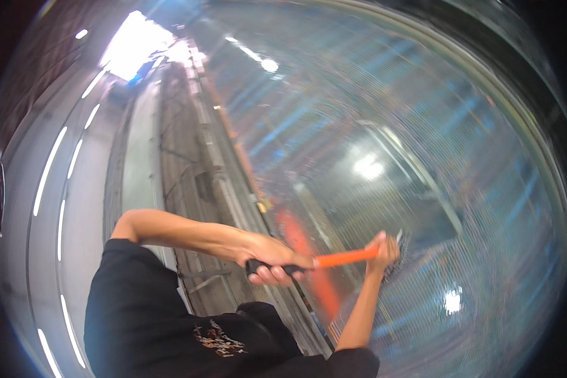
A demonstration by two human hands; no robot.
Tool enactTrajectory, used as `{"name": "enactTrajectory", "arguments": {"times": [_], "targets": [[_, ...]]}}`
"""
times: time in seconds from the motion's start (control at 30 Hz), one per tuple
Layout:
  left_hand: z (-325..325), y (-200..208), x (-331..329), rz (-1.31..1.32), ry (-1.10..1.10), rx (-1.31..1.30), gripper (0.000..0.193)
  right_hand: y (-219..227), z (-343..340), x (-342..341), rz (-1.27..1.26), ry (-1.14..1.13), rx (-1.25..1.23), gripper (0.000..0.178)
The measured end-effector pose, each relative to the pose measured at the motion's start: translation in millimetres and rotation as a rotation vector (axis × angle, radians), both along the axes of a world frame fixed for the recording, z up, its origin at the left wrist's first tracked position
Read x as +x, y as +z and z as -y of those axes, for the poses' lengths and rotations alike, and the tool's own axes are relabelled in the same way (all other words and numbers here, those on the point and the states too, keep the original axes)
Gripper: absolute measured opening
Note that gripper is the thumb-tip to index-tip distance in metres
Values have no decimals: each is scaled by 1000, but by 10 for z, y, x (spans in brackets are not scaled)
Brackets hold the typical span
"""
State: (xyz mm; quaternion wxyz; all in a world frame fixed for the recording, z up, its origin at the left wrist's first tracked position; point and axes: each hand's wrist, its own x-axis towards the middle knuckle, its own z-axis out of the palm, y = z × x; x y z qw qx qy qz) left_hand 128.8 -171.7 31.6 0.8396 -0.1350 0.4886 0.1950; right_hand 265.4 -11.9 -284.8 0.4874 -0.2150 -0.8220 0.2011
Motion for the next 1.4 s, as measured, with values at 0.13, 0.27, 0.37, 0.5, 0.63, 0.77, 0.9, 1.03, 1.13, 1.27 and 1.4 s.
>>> {"name": "enactTrajectory", "arguments": {"times": [0.13, 0.27, 0.37, 0.5, 0.63, 0.77, 0.9, 1.03, 1.13, 1.27, 1.4], "targets": [[-901, -243, 7, -63, 12, -15, 46, -74, -1215, 18, -3, -47, 147, 29], [-1527, -405, 99, -9, 135, 88, 43, 38, -2046, 163, 57, 43, 3, 38], [-1668, -622, 23, 115, 263, 126, 43, 105, -2277, 146, 209, 32, -89, 44], [-1168, -600, 132, 90, 274, 119, 45, 107, -1872, 47, 359, 296, -311, 45], [82, -456, 121, 74, 351, -4, 46, 174, -659, -28, 425, 447, -297, 45], [1607, -323, 285, 147, 485, -163, 46, 234, 878, 7, 452, 492, -297, 46], [2547, -108, 758, -14, 273, -198, 47, 411, 2059, 631, 451, 516, -354, 45], [3083, -127, 1158, -180, 27, -185, 49, 452, 2706, 1335, 454, 408, -345, 46], [3249, -210, 1438, -329, -88, -212, 52, 466, 2907, 1773, 537, 346, -386, 46], [3205, -210, 1682, -308, 5, -256, 65, 437, 2951, 1992, 494, 309, -337, 40], [3027, -171, 1615, -243, 33, -246, 54, 258, 2885, 1917, 362, 251, -242, 37]]}}
